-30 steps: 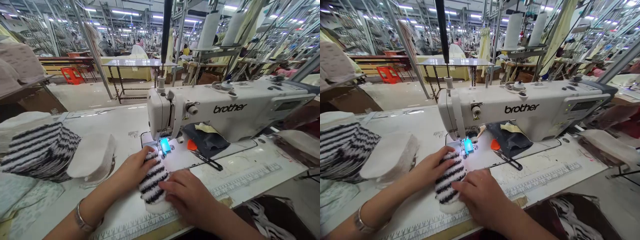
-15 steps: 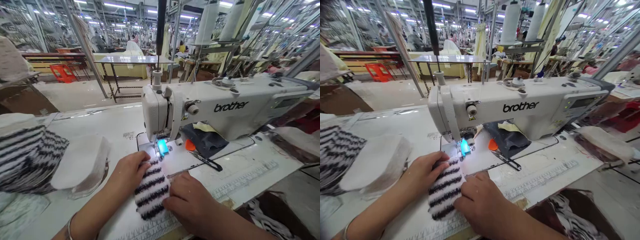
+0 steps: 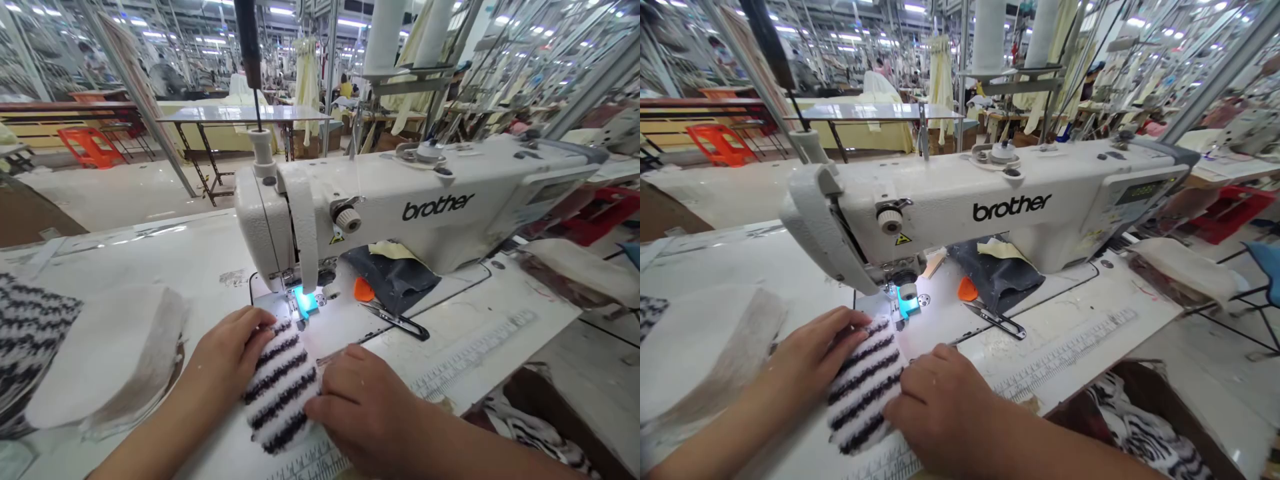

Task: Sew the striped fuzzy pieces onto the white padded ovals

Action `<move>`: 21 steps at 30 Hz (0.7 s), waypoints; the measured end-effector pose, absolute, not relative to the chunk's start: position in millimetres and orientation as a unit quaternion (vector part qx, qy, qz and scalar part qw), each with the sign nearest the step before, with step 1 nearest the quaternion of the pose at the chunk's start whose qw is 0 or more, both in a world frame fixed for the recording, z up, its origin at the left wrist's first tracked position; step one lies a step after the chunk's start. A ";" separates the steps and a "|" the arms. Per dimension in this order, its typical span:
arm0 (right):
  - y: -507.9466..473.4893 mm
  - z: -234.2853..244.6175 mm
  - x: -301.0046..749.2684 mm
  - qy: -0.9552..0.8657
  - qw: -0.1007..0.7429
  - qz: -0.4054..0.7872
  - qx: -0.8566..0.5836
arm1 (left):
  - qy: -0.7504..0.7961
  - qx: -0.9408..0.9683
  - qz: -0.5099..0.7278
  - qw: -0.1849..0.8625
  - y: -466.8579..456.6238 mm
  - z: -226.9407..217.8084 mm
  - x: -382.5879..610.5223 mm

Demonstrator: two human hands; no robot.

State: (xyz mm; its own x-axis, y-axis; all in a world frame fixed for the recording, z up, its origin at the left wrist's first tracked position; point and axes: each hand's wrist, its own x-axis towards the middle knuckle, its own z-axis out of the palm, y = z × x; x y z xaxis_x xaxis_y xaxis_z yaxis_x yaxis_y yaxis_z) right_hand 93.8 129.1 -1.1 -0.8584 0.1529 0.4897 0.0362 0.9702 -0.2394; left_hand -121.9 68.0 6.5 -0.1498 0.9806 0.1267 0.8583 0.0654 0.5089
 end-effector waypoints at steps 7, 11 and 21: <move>138.5 -1.2 94.9 -0.968 0.220 0.107 -0.047 | 0.711 0.657 0.230 0.098 74.5 8.3 -118.2; 133.9 -5.2 95.1 -0.968 0.213 0.127 -0.036 | 0.704 0.667 0.228 0.084 69.6 5.1 -116.5; 132.1 -7.4 94.2 -0.960 0.240 0.133 -0.048 | 0.695 0.669 0.248 0.093 69.4 3.4 -120.0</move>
